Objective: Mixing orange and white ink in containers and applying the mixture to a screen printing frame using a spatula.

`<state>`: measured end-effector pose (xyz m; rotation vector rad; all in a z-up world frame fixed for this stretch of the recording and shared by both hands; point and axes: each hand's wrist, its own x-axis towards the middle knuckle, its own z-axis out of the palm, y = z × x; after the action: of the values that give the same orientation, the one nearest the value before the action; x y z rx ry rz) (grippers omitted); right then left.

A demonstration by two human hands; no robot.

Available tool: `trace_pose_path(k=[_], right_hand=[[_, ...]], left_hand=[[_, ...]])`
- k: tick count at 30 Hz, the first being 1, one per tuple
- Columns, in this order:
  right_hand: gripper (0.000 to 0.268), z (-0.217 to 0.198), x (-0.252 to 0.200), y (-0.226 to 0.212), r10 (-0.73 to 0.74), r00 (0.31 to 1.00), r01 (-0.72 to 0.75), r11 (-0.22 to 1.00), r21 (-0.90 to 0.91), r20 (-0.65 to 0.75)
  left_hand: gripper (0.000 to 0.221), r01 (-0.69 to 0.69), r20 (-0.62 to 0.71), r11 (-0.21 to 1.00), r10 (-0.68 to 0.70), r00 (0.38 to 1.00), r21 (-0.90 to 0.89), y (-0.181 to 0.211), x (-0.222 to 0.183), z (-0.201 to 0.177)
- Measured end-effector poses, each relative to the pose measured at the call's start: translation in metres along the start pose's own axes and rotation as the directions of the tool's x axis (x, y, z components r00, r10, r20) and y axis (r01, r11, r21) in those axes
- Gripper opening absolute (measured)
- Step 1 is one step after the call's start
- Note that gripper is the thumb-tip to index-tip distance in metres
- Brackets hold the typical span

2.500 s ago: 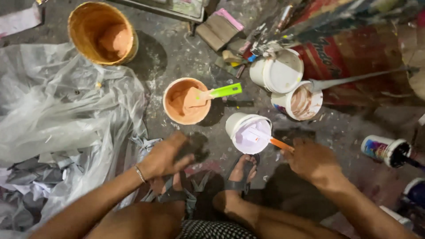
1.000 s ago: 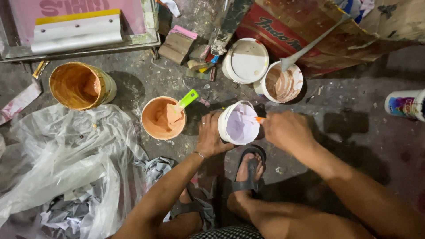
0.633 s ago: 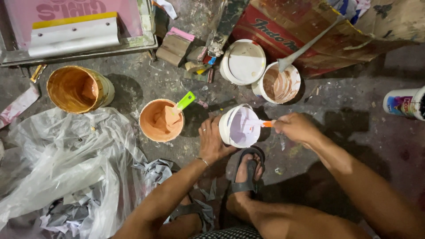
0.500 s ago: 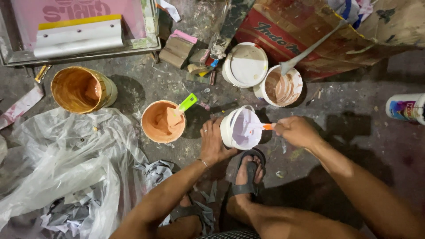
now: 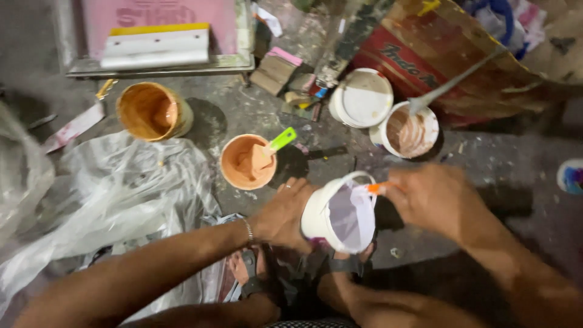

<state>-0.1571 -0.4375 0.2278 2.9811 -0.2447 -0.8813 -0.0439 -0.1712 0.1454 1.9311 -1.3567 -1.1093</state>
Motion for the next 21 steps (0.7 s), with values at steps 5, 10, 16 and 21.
trace_pose_path(k=[5, 10, 16, 21], right_hand=[[0.021, -0.005, -0.004, -0.029, -0.353, 0.883, 0.396, 0.914, 0.087, -0.309], [0.033, -0.037, 0.0, -0.047, -0.623, 0.595, 0.698, 0.714, -0.056, -0.508], [0.022, -0.051, 0.001, -0.043, -0.617, 0.563, 0.743, 0.67, 0.009, -0.551], [0.015, -0.058, 0.001, -0.039, -0.526, 0.574, 0.695, 0.718, 0.034, -0.628]], left_hand=[[0.129, 0.051, 0.349, 0.998, -0.06, 0.935, 0.036, 0.001, -0.036, -0.072], [0.114, 0.109, 0.361, 0.985, -0.054, 0.931, -0.134, -0.013, -0.077, -0.105], [0.123, -0.005, 0.138, 0.996, -0.007, 0.99, 0.09, -0.018, -0.12, -0.124], [0.125, 0.172, -0.081, 0.967, -0.159, 0.984, 0.186, -0.02, -0.145, -0.132]])
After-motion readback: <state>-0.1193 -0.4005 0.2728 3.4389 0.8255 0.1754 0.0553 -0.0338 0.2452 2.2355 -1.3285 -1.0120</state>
